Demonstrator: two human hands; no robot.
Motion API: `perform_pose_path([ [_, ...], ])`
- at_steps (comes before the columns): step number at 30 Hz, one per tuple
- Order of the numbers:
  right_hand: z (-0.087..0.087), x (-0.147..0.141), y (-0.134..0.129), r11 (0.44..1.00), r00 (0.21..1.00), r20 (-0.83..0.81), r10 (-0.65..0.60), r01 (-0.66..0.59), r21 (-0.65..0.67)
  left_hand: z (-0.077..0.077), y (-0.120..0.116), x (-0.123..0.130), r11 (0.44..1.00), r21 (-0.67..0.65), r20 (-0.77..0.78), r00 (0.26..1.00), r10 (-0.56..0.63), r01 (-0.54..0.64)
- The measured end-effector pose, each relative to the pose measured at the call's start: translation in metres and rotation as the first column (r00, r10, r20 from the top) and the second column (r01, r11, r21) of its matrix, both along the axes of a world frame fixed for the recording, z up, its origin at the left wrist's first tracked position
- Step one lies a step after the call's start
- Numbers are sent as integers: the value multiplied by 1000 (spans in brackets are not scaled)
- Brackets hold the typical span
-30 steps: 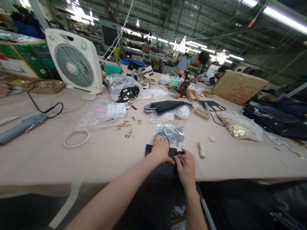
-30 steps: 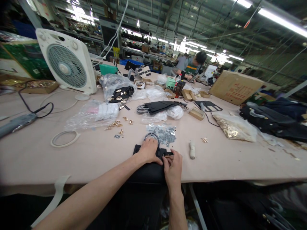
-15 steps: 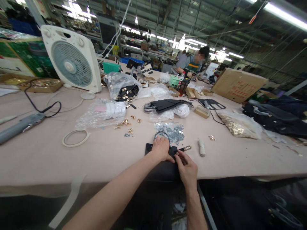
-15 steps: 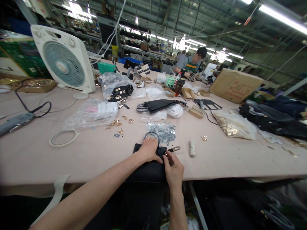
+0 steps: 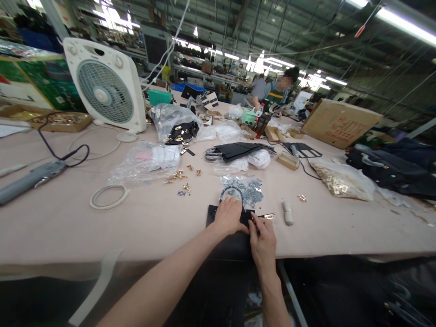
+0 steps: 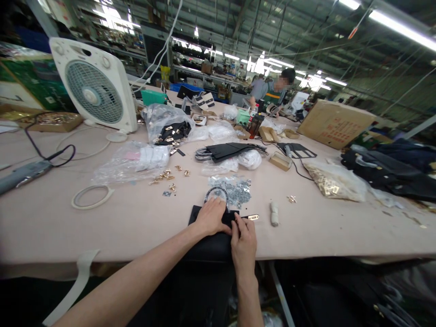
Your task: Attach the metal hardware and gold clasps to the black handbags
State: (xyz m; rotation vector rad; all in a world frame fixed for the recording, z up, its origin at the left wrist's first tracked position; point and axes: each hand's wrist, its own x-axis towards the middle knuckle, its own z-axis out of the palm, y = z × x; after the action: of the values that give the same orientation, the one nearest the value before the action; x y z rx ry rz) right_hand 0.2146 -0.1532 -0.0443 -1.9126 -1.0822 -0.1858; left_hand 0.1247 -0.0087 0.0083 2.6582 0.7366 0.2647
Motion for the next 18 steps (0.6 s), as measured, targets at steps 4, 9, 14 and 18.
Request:
perform_pose_path([
  [4,4,-1,-2,999,997,-71,-15,17,28,-1,0,0,1000,-5,0,1000,1,-1],
  [9,6,1,-2,997,999,-29,37,-35,72,-2,1,0,1000,-14,-3,1000,2,-2],
  [14,6,3,-2,996,997,-22,72,-70,62,-2,1,0,1000,-7,-10,1000,1,-1],
  [18,5,2,-2,997,998,-29,57,-56,53,-3,0,0,1000,-4,4,1000,2,-2],
])
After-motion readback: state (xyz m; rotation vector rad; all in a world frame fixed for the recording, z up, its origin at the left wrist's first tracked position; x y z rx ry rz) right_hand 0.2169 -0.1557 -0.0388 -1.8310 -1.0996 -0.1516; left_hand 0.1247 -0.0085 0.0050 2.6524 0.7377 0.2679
